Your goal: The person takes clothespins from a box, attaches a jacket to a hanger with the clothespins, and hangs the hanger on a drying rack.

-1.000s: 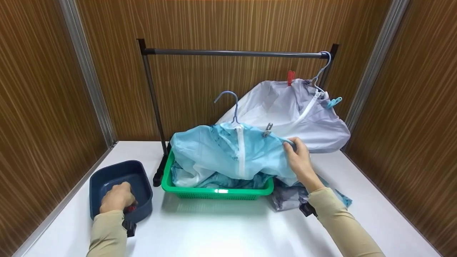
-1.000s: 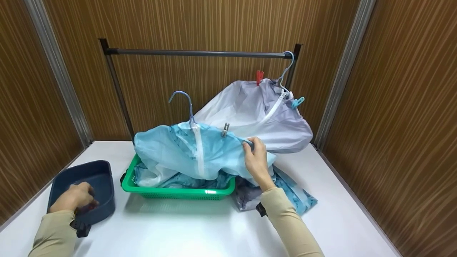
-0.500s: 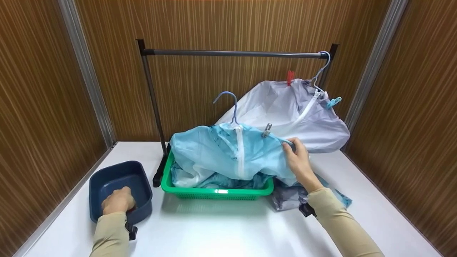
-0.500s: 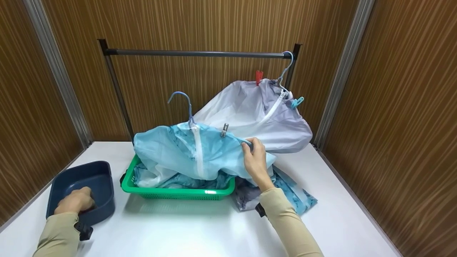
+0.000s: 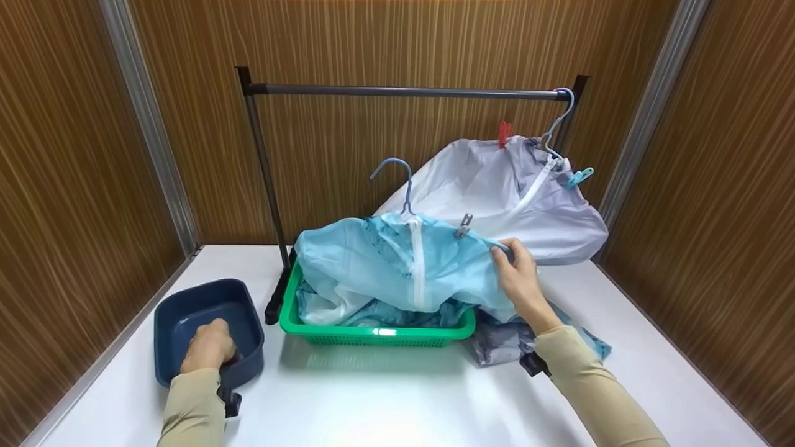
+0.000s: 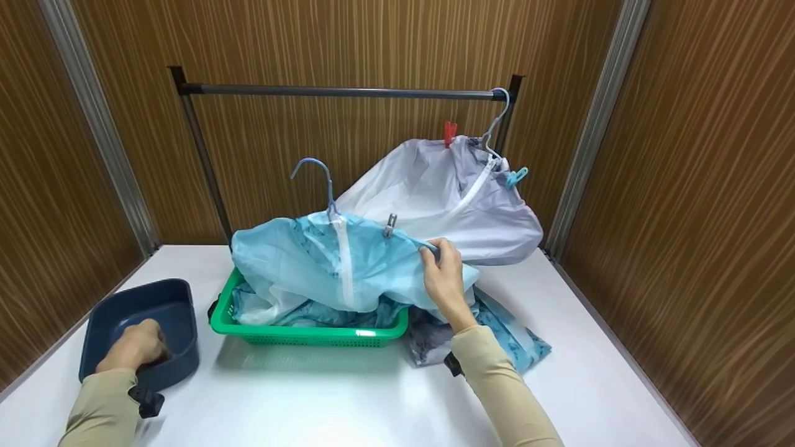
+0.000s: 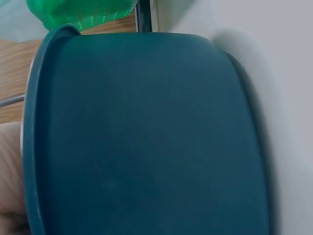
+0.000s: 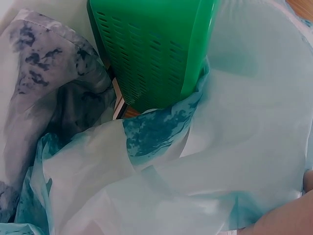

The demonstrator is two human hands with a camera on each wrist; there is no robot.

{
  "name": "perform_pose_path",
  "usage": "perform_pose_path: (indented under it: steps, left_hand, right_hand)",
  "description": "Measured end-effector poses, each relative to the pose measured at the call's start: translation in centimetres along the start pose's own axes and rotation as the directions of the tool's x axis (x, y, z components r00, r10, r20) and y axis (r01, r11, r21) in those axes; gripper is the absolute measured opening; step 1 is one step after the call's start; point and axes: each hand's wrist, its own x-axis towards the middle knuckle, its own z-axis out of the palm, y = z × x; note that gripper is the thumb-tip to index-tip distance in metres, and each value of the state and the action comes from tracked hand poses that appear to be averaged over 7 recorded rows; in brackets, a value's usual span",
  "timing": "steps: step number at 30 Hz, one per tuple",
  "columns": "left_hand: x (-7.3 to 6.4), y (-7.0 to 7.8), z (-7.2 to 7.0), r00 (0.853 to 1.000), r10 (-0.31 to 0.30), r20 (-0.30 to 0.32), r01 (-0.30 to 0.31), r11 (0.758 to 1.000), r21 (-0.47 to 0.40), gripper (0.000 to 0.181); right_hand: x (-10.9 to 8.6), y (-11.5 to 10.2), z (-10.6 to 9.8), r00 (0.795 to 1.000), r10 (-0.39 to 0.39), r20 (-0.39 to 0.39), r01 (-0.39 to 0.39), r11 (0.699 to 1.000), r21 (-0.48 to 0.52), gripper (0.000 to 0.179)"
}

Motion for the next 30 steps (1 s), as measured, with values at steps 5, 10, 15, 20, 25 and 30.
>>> perform_pose_path:
  steps: [5, 10, 15, 20, 25, 30]
  left_hand:
    - [-0.27, 0.62, -0.54, 1.0, -0.014, 0.012, 0.014, 0.999, -0.051, 0.04]
    - [-0.5, 0.75, -0.55, 1.0, 0.018, -0.001, -0.018, 0.997, -0.07, 0.008]
    - [-0.3, 0.56, -0.37, 0.997, 0.071, 0.003, -0.071, 0.997, -0.023, 0.019]
    - [-0.08, 0.57, -0.4, 0.997, 0.08, 0.02, -0.08, 0.997, -0.02, 0.022]
    - [-0.15, 0.47, -0.42, 0.997, 0.081, 0.007, -0.08, 0.995, -0.062, 0.024]
    - [-0.43, 0.37, -0.4, 0.995, 0.102, 0.009, -0.101, 0.993, -0.056, 0.02]
  right_hand:
    - [0.12, -0.05, -0.02, 1.0, 0.006, -0.013, -0.006, 1.0, -0.016, 0.021]
    - [0.28, 0.11, 0.07, 1.0, 0.005, -0.019, -0.006, 1.0, -0.029, 0.021]
    - [0.38, 0.18, 0.14, 1.0, 0.006, -0.024, -0.007, 1.0, -0.024, 0.019]
    - [0.43, 0.26, 0.2, 1.0, -0.003, -0.026, 0.003, 1.0, -0.017, 0.019]
    - [0.23, 0.26, 0.06, 1.0, -0.013, 0.006, 0.013, 1.0, -0.013, 0.02]
    - [0.22, 0.25, -0.02, 1.0, -0.018, -0.003, 0.018, 1.0, -0.008, 0.019]
